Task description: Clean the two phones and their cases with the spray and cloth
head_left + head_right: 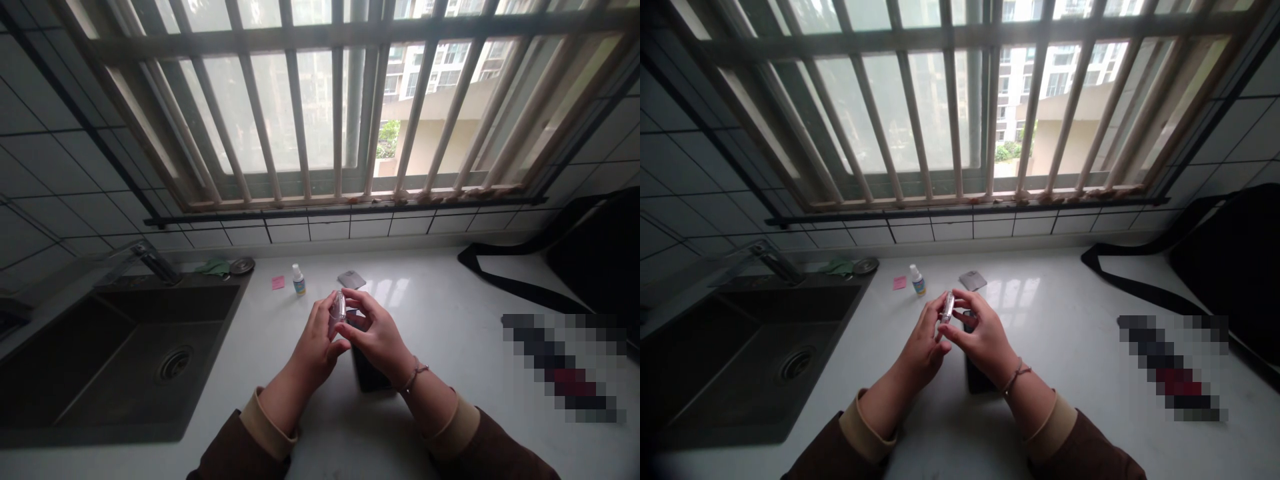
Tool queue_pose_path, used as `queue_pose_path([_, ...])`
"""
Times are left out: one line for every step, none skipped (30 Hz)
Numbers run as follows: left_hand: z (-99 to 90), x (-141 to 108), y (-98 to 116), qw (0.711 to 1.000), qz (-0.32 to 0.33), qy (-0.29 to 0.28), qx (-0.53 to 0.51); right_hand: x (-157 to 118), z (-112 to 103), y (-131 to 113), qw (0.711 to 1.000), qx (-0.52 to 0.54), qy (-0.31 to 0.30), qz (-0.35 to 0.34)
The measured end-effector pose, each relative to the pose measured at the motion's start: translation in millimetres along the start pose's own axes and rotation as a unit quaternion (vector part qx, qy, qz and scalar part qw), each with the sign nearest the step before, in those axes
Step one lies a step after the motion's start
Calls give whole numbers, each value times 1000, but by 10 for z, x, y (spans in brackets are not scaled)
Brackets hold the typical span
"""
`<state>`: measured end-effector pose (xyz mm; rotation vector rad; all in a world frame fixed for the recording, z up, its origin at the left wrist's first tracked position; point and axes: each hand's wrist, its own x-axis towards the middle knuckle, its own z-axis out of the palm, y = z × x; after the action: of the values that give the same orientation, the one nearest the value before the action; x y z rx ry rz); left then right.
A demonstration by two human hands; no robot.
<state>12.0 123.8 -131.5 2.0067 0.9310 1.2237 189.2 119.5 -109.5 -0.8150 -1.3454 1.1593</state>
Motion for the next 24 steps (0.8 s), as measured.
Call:
queue_pose_path([6, -2, 5, 1000, -6, 4, -1, 1, 5, -2, 1000, 10, 2, 6])
queue_pose_path([14, -6, 10, 1000, -9, 8, 0, 3, 8, -5, 1000, 20, 4, 13])
queue_pose_path([23, -10, 15, 1000, -10, 11, 3, 4, 10, -8, 999, 29, 6, 21])
queue_pose_path([33, -14, 19, 1000, -11, 15, 5, 6, 10, -11, 999, 37, 6, 31])
queue_pose_path([43, -18, 22, 1000, -11, 18, 8, 8, 10, -13, 998, 45, 7, 41])
queue_pose_path([52, -21, 25, 1000, -11, 21, 12, 10, 9, -15, 997, 54, 6, 51])
queue_pose_path([59, -23, 28, 1000, -11, 22, 15, 11, 9, -16, 996, 64, 7, 59])
queue_pose_path([65, -24, 31, 1000, -10, 22, 18, 13, 9, -16, 995, 73, 8, 66])
queue_pose_path([69, -25, 33, 999, -10, 22, 20, 14, 10, -15, 994, 82, 10, 71])
queue_pose_path([71, -25, 34, 999, -9, 22, 22, 15, 12, -13, 993, 91, 12, 75])
queue_pose_path([73, -25, 34, 999, -8, 22, 23, 16, 13, -11, 992, 98, 14, 78])
queue_pose_path([74, -25, 33, 999, -7, 23, 24, 17, 15, -9, 991, 104, 15, 82])
queue_pose_path([75, -26, 31, 999, -7, 24, 23, 18, 16, -7, 990, 108, 16, 85])
queue_pose_path([76, -27, 29, 999, -7, 25, 20, 19, 16, -6, 990, 112, 16, 89])
queue_pose_path([77, -28, 26, 1000, -8, 25, 17, 20, 15, -4, 989, 115, 16, 91])
queue_pose_path([78, -28, 22, 1000, -10, 24, 14, 22, 13, -1, 989, 117, 14, 93])
queue_pose_path([77, -29, 18, 1000, -12, 23, 12, 24, 11, 3, 989, 117, 11, 94])
queue_pose_path([75, -28, 13, 1000, -13, 21, 11, 27, 8, 10, 989, 115, 7, 93])
queue_pose_path([72, -27, 7, 1000, -13, 19, 11, 31, 5, 18, 989, 113, 3, 91])
queue_pose_path([68, -25, 0, 1000, -13, 17, 12, 34, 3, 29, 990, 110, -1, 86])
queue_pose_path([64, -22, -8, 1000, -13, 17, 13, 37, 0, 39, 991, 108, -5, 79])
queue_pose_path([61, -20, -18, 1000, -12, 16, 14, 40, -2, 49, 992, 105, -7, 70])
queue_pose_path([60, -17, -28, 1000, -11, 16, 15, 42, -4, 57, 993, 103, -10, 63])
queue_pose_path([60, -16, -37, 1000, -10, 16, 16, 42, -7, 62, 993, 101, -11, 58])
